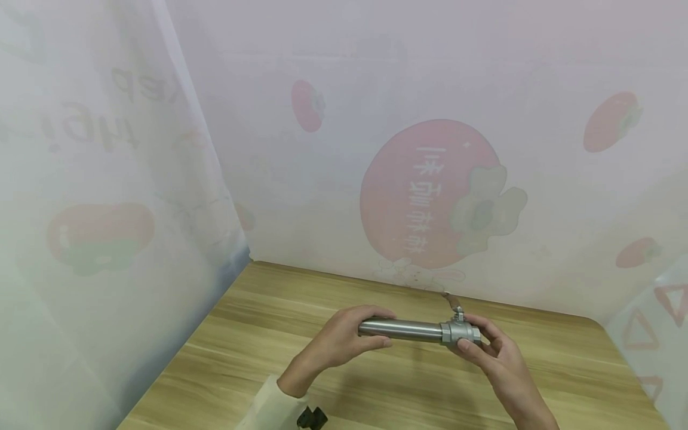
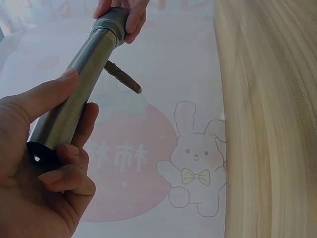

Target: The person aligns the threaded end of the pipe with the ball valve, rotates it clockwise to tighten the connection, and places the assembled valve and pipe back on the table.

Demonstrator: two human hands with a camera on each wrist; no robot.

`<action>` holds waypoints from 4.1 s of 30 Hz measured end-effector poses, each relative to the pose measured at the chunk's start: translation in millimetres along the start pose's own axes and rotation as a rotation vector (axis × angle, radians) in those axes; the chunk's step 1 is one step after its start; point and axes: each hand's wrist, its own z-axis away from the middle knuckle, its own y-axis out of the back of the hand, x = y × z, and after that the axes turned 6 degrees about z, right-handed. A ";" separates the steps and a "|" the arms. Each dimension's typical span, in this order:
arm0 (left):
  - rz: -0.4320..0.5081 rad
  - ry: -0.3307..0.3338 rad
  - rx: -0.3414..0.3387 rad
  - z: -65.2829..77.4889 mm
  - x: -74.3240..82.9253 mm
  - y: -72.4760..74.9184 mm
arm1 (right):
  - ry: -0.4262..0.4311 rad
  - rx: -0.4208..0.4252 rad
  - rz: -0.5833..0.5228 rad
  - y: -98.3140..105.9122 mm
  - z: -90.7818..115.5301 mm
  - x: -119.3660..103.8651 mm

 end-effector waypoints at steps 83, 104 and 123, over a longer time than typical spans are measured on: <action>0.066 -0.036 0.020 -0.4 -1.0 -1.2 | 0.045 -0.001 -0.055 -1.0 0.8 2.0; 0.041 -0.091 0.052 -1.3 -1.6 -2.6 | 0.054 -0.001 -0.066 -1.0 1.5 -0.3; -0.009 -0.123 0.065 -1.6 -1.6 -2.8 | 0.044 0.008 -0.063 -1.1 0.5 -0.4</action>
